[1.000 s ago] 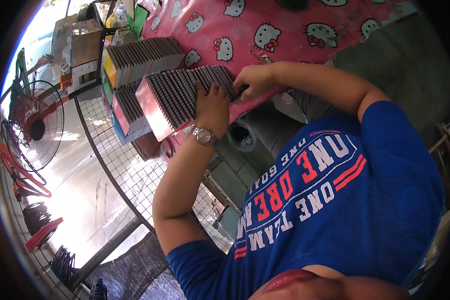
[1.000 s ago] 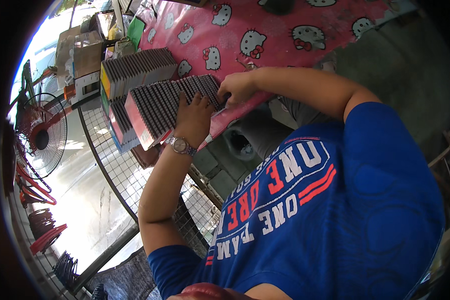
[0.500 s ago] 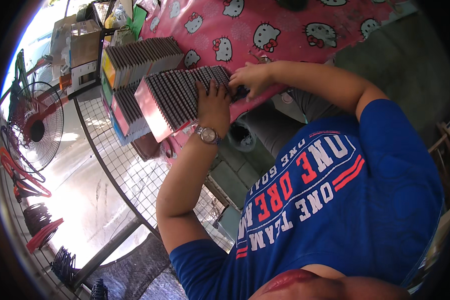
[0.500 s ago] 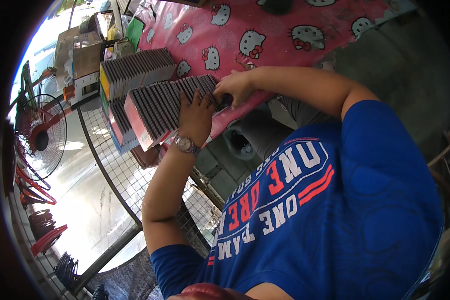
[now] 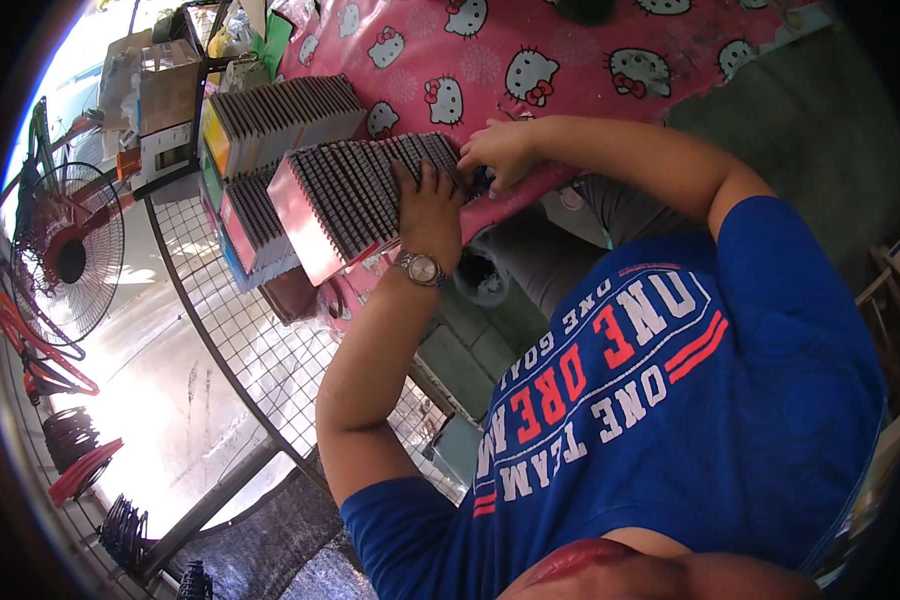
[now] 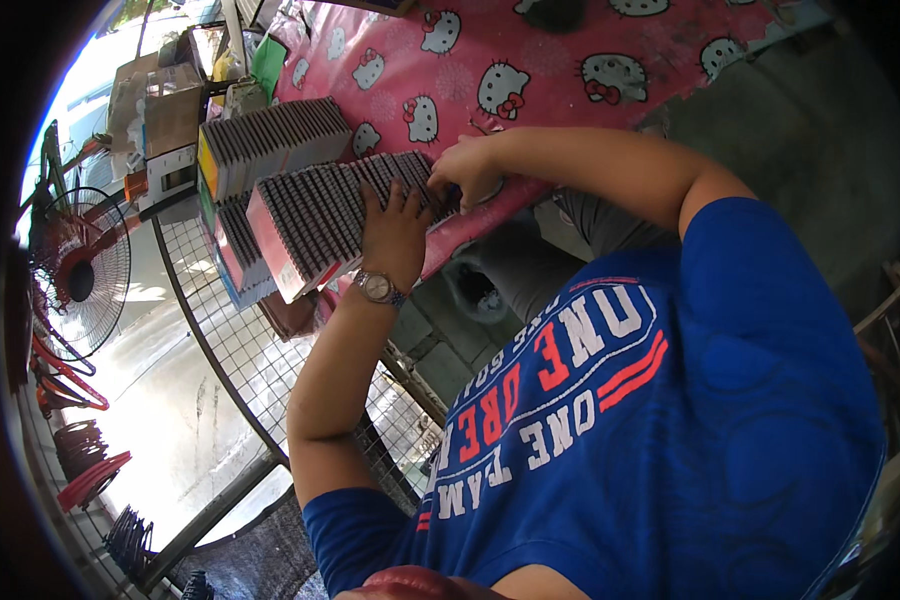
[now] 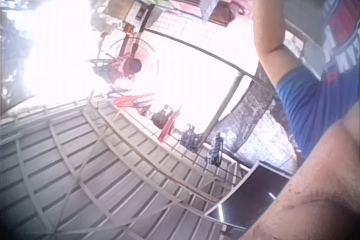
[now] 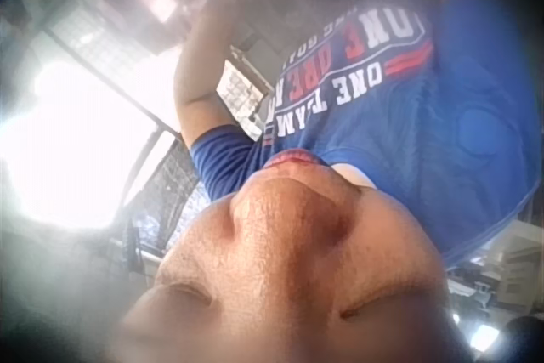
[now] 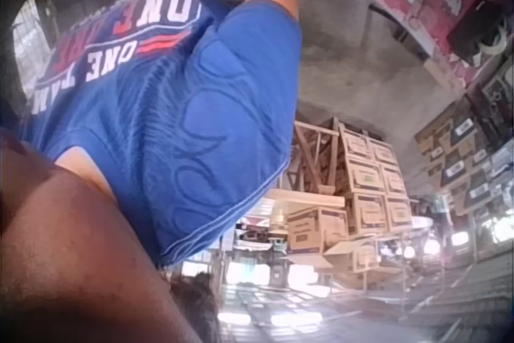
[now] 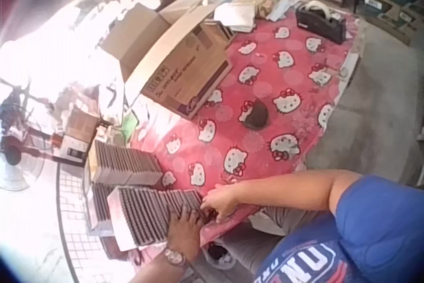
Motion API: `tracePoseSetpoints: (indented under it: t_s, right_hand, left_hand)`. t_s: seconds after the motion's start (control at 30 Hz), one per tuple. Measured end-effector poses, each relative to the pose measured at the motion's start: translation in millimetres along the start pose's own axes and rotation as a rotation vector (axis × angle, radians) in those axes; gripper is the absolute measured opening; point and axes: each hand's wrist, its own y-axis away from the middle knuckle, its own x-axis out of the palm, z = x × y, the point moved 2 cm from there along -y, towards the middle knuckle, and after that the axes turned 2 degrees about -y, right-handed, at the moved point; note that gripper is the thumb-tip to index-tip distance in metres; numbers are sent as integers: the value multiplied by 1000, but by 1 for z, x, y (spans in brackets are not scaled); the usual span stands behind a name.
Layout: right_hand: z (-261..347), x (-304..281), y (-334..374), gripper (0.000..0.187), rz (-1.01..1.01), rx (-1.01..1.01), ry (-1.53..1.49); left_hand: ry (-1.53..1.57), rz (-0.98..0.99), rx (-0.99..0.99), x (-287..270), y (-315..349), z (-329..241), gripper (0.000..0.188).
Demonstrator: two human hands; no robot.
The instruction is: The person organizes several stacks of small notebooks by hand on a table, aligning and tapping the edges to straighten the stacks.
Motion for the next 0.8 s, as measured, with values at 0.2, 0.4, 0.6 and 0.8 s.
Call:
tracePoseSetpoints:
  t_s: [0.2, 0.4, 0.6, 0.8]
  right_hand:
    - [2, 2, -5, 42, 13, -39, -22]
    - [-8, 8, -22, 38, 386, 216, -188]
    - [2, 2, 1, 41, 57, -5, 42]
    - [-7, 5, -9, 37, 57, -21, -35]
  left_hand:
    - [-24, -17, -4, -1, 0, 0, 43]
    - [-30, 19, -7, -2, -5, -3, 45]
    - [-34, -60, -35, 5, -2, -8, 45]
    - [-41, -13, -15, 3, -3, -7, 48]
